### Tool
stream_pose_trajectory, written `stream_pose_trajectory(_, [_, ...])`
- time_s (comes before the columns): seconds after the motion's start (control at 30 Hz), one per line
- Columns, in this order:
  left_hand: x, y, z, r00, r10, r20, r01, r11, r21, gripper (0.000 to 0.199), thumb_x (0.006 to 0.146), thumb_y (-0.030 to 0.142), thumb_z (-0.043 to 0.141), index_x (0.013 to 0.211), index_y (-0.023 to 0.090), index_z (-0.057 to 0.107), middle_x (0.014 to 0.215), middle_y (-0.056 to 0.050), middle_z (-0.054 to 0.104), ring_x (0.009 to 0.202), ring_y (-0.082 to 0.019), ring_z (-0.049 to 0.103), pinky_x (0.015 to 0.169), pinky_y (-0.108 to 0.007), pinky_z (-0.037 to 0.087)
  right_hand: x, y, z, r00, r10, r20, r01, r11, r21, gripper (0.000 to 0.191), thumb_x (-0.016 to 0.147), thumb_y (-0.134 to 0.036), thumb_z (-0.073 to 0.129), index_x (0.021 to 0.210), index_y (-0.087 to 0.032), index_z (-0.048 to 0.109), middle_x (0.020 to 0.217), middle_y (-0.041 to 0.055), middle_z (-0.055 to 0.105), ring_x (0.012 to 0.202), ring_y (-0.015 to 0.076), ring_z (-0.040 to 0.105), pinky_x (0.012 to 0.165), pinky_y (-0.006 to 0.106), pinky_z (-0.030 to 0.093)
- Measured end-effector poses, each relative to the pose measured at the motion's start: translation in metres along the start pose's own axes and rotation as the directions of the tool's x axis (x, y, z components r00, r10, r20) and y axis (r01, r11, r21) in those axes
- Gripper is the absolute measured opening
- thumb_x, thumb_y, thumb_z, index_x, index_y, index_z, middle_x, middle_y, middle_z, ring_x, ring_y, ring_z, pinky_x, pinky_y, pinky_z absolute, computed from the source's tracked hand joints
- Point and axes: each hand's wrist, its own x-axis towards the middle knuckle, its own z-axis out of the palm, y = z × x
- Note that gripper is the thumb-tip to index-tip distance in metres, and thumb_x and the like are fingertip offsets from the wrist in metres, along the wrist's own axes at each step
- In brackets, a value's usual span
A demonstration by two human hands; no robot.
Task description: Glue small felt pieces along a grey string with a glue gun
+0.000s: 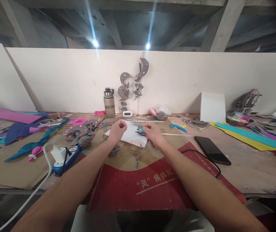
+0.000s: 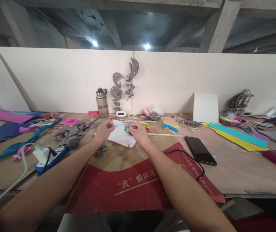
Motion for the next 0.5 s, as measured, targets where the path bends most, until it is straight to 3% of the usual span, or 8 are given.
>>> stream_pose_trajectory(0.23, [0.001, -0.005, 0.000, 1.000, -0.001, 0.007, 0.002, 0.999, -0.053, 0.016, 0.062, 0.024, 0.069, 0.068, 0.015, 0.058, 0.061, 0.002, 0.055, 0.056, -0.008, 0.048, 0.054, -0.021, 0.034, -0.001, -0.003, 0.001, 1.000, 0.018, -0.017, -0.018, 1.000, -0.016, 0.015, 0.061, -0.029, 0.051, 0.066, -0.017, 0.057, 0.052, -0.0062, 0.045, 0.045, 0.0061, 0.033, 0.045, 0.021, 0.024])
stream_pose_trajectory(0.4, [0.001, -0.001, 0.001, 0.998, -0.039, 0.042, 0.044, 0.992, -0.116, 0.011, 0.068, 0.019, 0.061, 0.078, 0.014, 0.061, 0.074, -0.002, 0.063, 0.065, -0.011, 0.058, 0.062, -0.024, 0.044, -0.004, -0.010, -0.001, 1.000, 0.004, -0.023, -0.005, 0.999, -0.045, 0.014, 0.061, -0.029, 0.050, 0.063, -0.017, 0.056, 0.051, -0.0056, 0.045, 0.046, 0.0065, 0.035, 0.045, 0.020, 0.026])
stream_pose_trajectory(0.5, [-0.001, 0.002, 0.001, 0.994, -0.092, 0.064, 0.102, 0.980, -0.171, 0.012, 0.068, 0.016, 0.055, 0.078, 0.013, 0.061, 0.068, -0.002, 0.060, 0.058, -0.010, 0.056, 0.057, -0.023, 0.043, -0.006, -0.012, -0.001, 0.999, -0.005, -0.035, 0.003, 0.998, -0.066, 0.016, 0.061, -0.031, 0.051, 0.064, -0.017, 0.057, 0.051, -0.0049, 0.047, 0.046, 0.0070, 0.036, 0.045, 0.020, 0.026])
